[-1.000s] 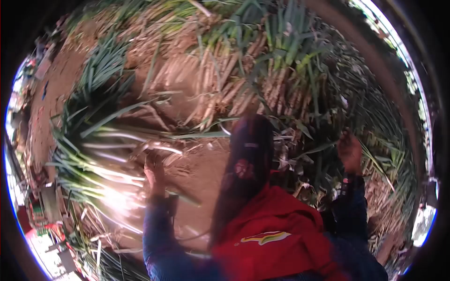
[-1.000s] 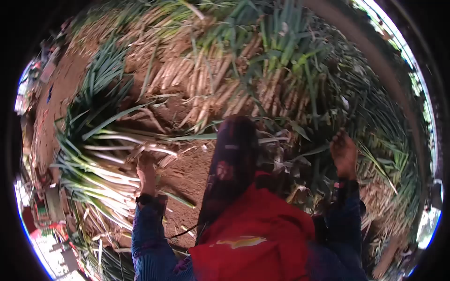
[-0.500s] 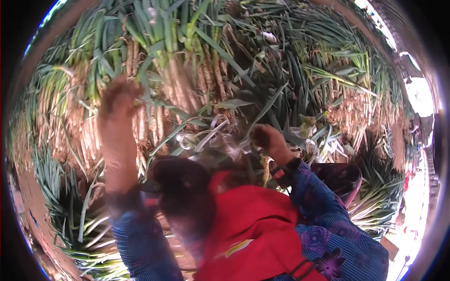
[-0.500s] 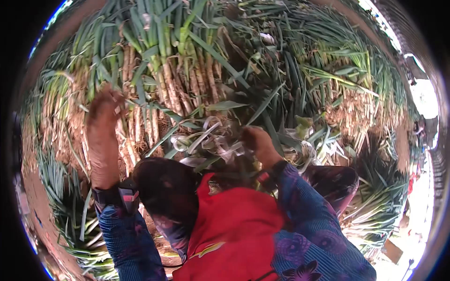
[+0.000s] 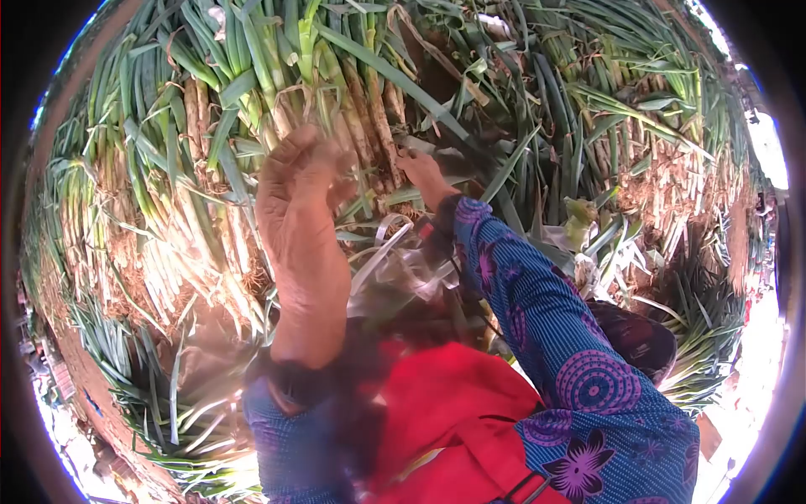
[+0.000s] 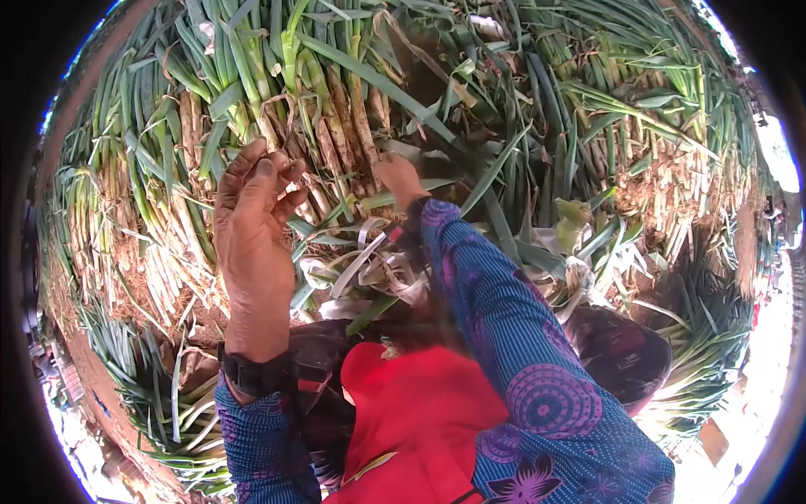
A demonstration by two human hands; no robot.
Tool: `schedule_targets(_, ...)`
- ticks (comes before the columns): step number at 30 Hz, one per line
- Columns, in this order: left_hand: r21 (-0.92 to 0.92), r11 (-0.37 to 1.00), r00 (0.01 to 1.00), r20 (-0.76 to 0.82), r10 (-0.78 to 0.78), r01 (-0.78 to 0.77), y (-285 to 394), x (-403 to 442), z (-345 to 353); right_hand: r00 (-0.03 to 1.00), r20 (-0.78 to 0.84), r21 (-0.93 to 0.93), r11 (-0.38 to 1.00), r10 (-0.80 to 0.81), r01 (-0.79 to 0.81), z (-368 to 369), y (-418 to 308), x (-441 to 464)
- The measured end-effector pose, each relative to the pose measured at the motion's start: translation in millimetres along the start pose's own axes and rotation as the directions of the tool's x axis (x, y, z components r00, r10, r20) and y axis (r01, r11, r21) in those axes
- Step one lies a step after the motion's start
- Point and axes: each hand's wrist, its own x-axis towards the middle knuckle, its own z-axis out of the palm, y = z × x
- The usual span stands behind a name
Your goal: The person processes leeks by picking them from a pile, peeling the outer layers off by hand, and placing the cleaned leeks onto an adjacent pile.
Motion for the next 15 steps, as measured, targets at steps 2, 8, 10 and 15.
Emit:
schedule_targets(2,0.009,1.0,1.0,0.004,-0.006,0.006,0.9,5.5,0.3,0.996,0.058,-0.085,0.994,-0.065,0.069,3.9,7.4,13.1)
schedule_targets(8,0.026,0.999,1.0,-0.006,-0.028,0.028,2.5,18.1,5.3,0.708,0.484,-0.042,0.795,-0.514,0.606,-17.7,-23.9,13.7)
schedule_targets(10,0.008,1.0,1.0,-0.001,-0.027,0.027,-0.7,19.9,5.5,0.692,0.565,0.11,0.872,-0.45,0.477,-13.3,-31.9,9.2)
schedule_targets(15,0.099,0.991,0.996,-0.042,-0.083,0.087,3.5,21.7,9.4,0.792,0.546,0.685,0.69,-0.273,-0.234,23.2,-47.9,5.9)
